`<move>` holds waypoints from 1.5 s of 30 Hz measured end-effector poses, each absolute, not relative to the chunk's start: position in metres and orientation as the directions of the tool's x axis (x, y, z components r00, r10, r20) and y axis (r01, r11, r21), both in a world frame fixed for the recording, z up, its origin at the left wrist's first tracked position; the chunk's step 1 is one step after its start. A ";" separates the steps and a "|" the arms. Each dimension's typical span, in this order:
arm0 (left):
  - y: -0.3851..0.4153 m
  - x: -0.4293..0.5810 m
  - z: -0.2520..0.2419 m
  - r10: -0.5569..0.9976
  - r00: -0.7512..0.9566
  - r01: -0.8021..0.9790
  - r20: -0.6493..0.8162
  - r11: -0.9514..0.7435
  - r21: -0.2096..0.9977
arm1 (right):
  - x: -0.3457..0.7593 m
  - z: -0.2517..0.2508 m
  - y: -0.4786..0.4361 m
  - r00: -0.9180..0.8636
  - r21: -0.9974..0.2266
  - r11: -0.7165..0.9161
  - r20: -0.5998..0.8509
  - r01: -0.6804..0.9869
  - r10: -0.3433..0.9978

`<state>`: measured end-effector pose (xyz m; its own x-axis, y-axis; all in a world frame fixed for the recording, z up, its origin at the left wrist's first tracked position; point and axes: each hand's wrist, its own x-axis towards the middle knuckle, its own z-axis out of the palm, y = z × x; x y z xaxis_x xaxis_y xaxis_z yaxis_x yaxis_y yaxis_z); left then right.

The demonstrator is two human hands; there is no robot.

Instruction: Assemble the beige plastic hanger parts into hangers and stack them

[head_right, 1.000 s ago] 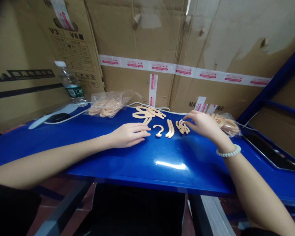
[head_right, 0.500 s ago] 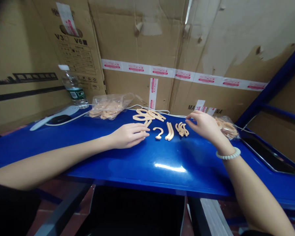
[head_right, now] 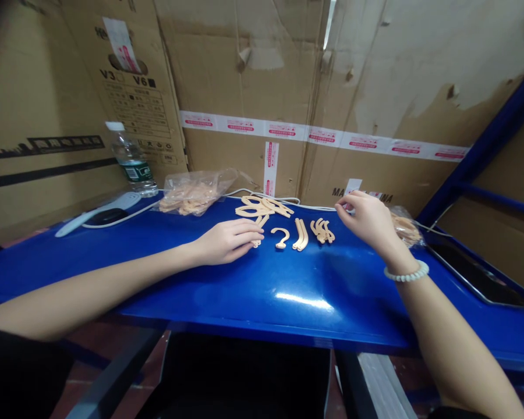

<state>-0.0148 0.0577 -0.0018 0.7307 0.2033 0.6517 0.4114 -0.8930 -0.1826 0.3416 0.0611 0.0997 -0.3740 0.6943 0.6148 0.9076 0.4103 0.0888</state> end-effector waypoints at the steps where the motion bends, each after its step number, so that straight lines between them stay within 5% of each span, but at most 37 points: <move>1: 0.060 -0.016 -0.003 0.241 0.713 0.428 0.658 -0.894 -0.136 | 0.342 0.100 0.061 -0.371 0.087 0.409 0.622 0.908 0.690; 7: 0.091 -0.031 -0.012 0.526 0.596 0.601 0.607 -0.793 0.097 | 0.341 0.099 0.061 -0.362 0.071 0.416 0.640 0.907 0.678; 16: 0.137 -0.039 -0.016 0.753 0.538 0.770 0.379 -0.622 0.143 | 0.340 0.096 0.065 -0.370 0.066 0.430 0.636 0.901 0.677; 28: 0.185 -0.037 -0.012 0.815 0.523 0.817 0.250 -0.563 0.125 | 0.339 0.092 0.065 -0.348 0.071 0.402 0.650 0.913 0.676; 45: 0.185 -0.035 0.009 0.748 0.616 0.748 0.247 -0.654 0.114 | 0.330 0.094 0.057 -0.347 0.085 0.411 0.703 0.908 0.621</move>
<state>-0.0354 0.1854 0.0090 0.6162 0.7479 0.2469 0.7481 -0.6538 0.1137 0.3304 0.0567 0.0940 -0.3468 0.6207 0.7032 0.9077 0.4109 0.0850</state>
